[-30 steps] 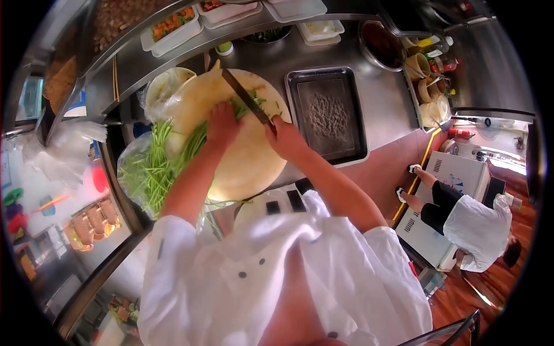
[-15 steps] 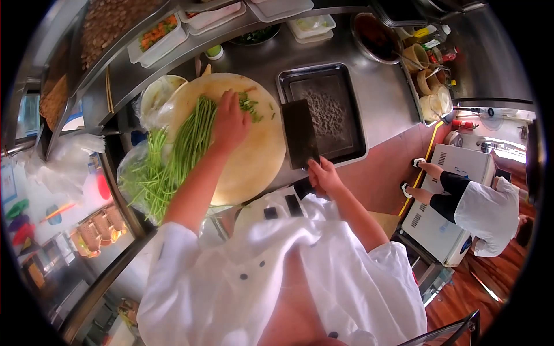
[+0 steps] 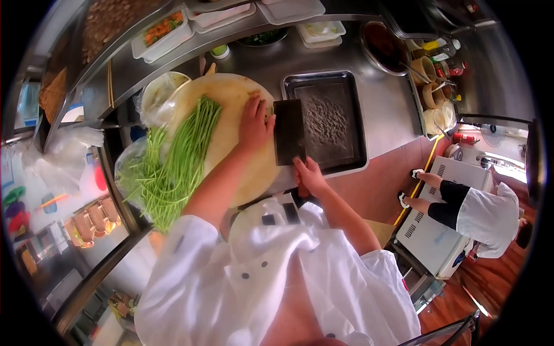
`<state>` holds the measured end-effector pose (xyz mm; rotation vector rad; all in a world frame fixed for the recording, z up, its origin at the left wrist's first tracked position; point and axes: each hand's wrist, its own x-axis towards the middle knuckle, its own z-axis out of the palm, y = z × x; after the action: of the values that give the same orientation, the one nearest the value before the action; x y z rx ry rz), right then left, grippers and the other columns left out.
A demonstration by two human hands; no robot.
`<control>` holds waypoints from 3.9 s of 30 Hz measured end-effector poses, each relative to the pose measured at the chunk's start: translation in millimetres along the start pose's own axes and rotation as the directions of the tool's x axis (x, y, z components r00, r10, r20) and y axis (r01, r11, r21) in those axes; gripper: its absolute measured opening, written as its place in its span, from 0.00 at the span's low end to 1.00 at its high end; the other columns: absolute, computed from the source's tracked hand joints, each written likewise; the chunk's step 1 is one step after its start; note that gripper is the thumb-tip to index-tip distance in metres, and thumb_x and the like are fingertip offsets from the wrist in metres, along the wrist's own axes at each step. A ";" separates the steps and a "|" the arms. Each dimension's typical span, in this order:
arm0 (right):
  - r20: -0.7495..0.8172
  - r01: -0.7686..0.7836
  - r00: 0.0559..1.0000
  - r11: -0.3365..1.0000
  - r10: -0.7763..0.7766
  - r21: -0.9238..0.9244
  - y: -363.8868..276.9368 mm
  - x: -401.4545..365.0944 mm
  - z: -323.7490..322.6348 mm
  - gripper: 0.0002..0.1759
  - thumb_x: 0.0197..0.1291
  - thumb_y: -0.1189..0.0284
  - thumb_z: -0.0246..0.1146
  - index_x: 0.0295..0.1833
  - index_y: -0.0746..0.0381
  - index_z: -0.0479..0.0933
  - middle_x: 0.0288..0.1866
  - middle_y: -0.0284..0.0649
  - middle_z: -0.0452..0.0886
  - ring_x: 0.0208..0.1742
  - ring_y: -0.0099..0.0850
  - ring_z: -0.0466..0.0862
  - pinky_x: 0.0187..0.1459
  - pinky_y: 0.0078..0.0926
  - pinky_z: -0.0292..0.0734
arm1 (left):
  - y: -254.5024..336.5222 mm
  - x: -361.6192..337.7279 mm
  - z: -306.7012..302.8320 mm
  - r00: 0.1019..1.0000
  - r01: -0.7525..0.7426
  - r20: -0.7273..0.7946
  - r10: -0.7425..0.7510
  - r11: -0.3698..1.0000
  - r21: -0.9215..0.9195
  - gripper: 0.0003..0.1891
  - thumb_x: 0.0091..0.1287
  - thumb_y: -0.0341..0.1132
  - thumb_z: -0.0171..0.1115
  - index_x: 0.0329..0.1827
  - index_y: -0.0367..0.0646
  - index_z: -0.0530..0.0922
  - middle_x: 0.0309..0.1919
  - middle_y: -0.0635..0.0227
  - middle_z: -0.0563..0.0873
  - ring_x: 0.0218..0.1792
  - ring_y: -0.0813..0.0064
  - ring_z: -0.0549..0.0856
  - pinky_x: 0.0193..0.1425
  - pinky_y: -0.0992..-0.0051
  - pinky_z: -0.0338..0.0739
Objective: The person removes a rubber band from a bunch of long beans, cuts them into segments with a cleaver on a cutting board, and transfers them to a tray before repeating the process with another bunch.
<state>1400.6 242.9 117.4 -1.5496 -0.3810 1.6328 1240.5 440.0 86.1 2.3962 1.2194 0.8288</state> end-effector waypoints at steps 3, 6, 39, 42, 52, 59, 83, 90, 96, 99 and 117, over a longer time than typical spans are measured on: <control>-0.031 -0.054 0.998 0.991 0.051 -0.120 -15.8 3.9 23.3 0.14 0.80 0.62 0.61 0.42 0.60 0.72 0.23 0.32 0.74 0.22 0.24 0.75 0.25 0.27 0.71 | 14.0 -5.1 4.7 0.994 0.108 -0.031 -0.109 0.993 -0.040 0.28 0.74 0.42 0.64 0.70 0.31 0.75 0.71 0.43 0.75 0.74 0.39 0.72 0.78 0.50 0.68; -0.035 -0.043 0.999 0.962 0.035 -0.270 -12.6 9.7 43.7 0.14 0.79 0.62 0.62 0.43 0.61 0.71 0.24 0.32 0.74 0.21 0.24 0.74 0.24 0.27 0.70 | 22.4 -5.1 4.8 0.970 0.203 -0.101 -0.219 0.968 -0.146 0.26 0.75 0.40 0.63 0.70 0.32 0.76 0.71 0.44 0.75 0.73 0.40 0.73 0.78 0.51 0.69; -0.102 0.064 0.967 0.613 -0.232 -0.787 -69.7 -49.2 50.8 0.22 0.75 0.57 0.62 0.43 0.69 0.77 0.29 0.48 0.83 0.29 0.39 0.85 0.35 0.40 0.80 | -114.8 -64.7 -198.8 0.871 0.341 0.223 -0.438 0.865 0.367 0.47 0.65 0.66 0.69 0.72 0.32 0.72 0.70 0.46 0.77 0.71 0.47 0.76 0.75 0.54 0.70; -0.142 0.028 0.967 0.637 -0.214 -0.771 -77.9 -63.3 54.1 0.23 0.75 0.56 0.62 0.44 0.70 0.78 0.31 0.51 0.84 0.34 0.42 0.86 0.41 0.41 0.80 | -105.5 -62.9 -182.2 0.826 0.290 0.275 -0.491 0.790 0.540 0.57 0.59 0.73 0.69 0.74 0.28 0.66 0.72 0.43 0.70 0.75 0.43 0.68 0.79 0.50 0.63; -0.094 0.201 0.882 0.549 -0.462 -0.811 -64.0 -41.4 19.6 0.24 0.75 0.54 0.62 0.39 0.68 0.77 0.30 0.59 0.85 0.32 0.58 0.87 0.36 0.50 0.80 | -40.9 -93.7 -112.9 0.874 0.054 0.369 -0.316 0.818 0.573 0.49 0.66 0.65 0.64 0.74 0.26 0.67 0.65 0.46 0.75 0.66 0.46 0.73 0.73 0.51 0.68; 0.063 0.215 0.848 0.234 -0.526 -0.948 -101.8 32.8 22.2 0.20 0.77 0.56 0.56 0.47 0.64 0.78 0.34 0.58 0.87 0.41 0.62 0.87 0.45 0.59 0.82 | -43.0 -39.9 -91.3 0.869 -0.073 0.445 -0.215 0.835 0.545 0.51 0.65 0.67 0.64 0.75 0.27 0.67 0.66 0.50 0.75 0.65 0.52 0.74 0.73 0.51 0.68; 0.187 0.234 0.908 0.085 -0.375 -0.969 -141.2 -46.4 125.4 0.15 0.78 0.63 0.53 0.54 0.65 0.71 0.40 0.55 0.86 0.40 0.54 0.89 0.43 0.53 0.85 | -49.8 -53.5 -104.0 0.866 0.078 0.397 -0.304 0.867 0.493 0.49 0.67 0.64 0.62 0.77 0.29 0.65 0.71 0.46 0.71 0.71 0.45 0.72 0.75 0.51 0.66; 0.217 0.248 0.916 0.050 -0.338 -0.967 -131.3 -34.2 130.9 0.14 0.78 0.67 0.53 0.55 0.69 0.71 0.42 0.56 0.86 0.42 0.54 0.89 0.47 0.52 0.85 | -42.6 -50.2 -106.5 0.830 0.089 0.431 -0.354 0.847 0.525 0.48 0.68 0.65 0.60 0.80 0.32 0.64 0.72 0.49 0.72 0.70 0.48 0.72 0.74 0.53 0.68; 0.183 0.205 0.961 0.087 -0.209 -0.975 -114.8 10.1 129.5 0.14 0.77 0.69 0.51 0.58 0.69 0.71 0.47 0.62 0.87 0.51 0.57 0.88 0.52 0.50 0.85 | -48.1 -52.8 -103.0 0.813 0.057 0.470 -0.343 0.851 0.523 0.48 0.68 0.64 0.60 0.79 0.32 0.65 0.72 0.49 0.72 0.70 0.49 0.73 0.74 0.53 0.68; 0.072 0.113 0.976 0.194 -0.203 -0.975 -104.8 37.3 136.5 0.15 0.77 0.68 0.52 0.59 0.68 0.71 0.48 0.61 0.87 0.52 0.57 0.88 0.51 0.51 0.84 | -49.3 -50.0 -105.2 0.836 0.042 0.448 -0.318 0.849 0.526 0.48 0.67 0.64 0.62 0.79 0.32 0.65 0.72 0.49 0.72 0.69 0.50 0.73 0.73 0.53 0.68; 0.254 0.304 0.909 0.107 -0.331 -0.947 -118.0 -58.0 153.2 0.12 0.78 0.66 0.53 0.51 0.66 0.70 0.35 0.55 0.85 0.39 0.57 0.87 0.42 0.55 0.82 | -48.3 -68.0 -132.2 0.793 0.160 0.444 -0.418 0.845 0.510 0.60 0.58 0.68 0.71 0.81 0.27 0.60 0.76 0.46 0.69 0.75 0.48 0.70 0.81 0.57 0.63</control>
<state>1293.8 320.8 269.9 -2.1115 -1.9737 0.8851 1095.7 416.2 139.9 2.4027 1.5922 -0.2716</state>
